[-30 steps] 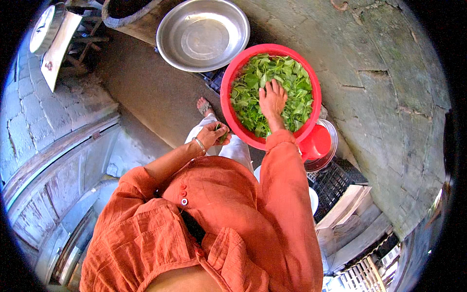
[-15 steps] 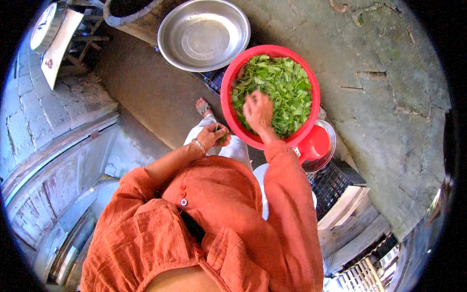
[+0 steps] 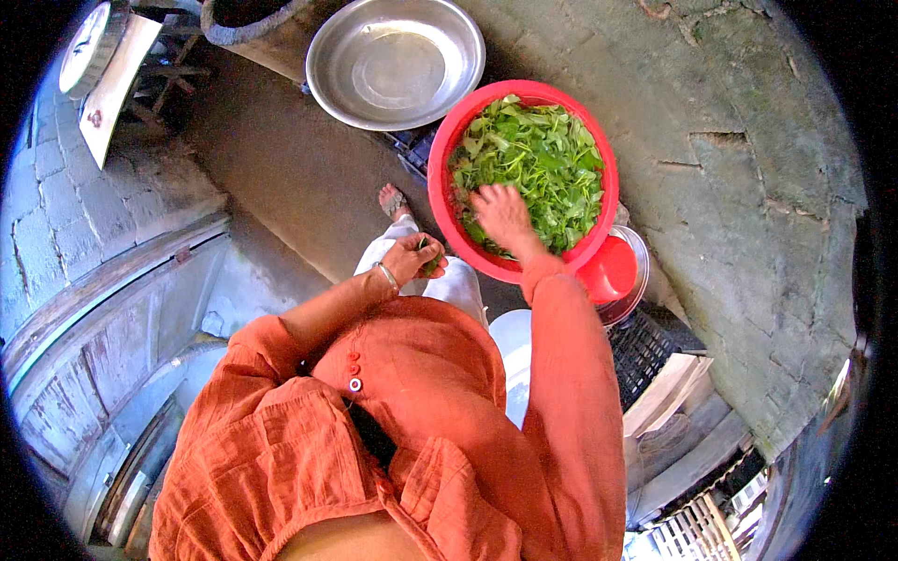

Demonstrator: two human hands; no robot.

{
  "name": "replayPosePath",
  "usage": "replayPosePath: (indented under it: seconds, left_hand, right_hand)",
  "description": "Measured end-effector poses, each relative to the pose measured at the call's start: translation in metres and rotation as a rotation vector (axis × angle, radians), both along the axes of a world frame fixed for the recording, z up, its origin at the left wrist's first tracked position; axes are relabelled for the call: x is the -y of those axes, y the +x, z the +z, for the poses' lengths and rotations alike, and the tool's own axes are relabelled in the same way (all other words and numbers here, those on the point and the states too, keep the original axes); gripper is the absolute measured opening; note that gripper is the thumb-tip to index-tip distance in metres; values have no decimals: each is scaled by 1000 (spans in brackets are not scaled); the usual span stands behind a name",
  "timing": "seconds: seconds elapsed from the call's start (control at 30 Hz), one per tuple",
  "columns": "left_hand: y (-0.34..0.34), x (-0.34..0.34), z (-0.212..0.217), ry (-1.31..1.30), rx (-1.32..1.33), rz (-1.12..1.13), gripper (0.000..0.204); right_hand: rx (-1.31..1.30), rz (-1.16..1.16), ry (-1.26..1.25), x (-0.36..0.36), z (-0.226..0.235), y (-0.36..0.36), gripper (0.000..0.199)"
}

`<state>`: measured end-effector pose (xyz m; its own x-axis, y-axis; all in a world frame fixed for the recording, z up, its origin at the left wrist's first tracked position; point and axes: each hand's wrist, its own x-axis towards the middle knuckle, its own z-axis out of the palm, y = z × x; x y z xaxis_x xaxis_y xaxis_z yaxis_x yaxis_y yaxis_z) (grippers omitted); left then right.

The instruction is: The person washes leafy green vegetables in a red basin using a red scoop to pour water from a white bucket. They then pick the greens by hand, inspect them, and transfer them into a silver metal bowl.

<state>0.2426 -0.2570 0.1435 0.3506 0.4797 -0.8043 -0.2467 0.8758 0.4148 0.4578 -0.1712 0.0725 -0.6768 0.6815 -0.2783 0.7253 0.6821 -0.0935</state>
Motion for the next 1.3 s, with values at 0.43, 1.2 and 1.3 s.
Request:
replayPosePath:
  seconds: [0.43, 1.2, 1.3]
  left_hand:
    - [-3, 2, 10, -37, -46, 9, 14]
    - [-3, 15, 10, -13, -17, 13, 15]
    - [-1, 14, 12, -9, -6, 5, 15]
  right_hand:
    - [-342, -131, -8, 14, -2, 11, 27]
    - [-306, -361, 314, -53, 27, -16, 39]
    - [40, -419, 34, -52, 28, -25, 42]
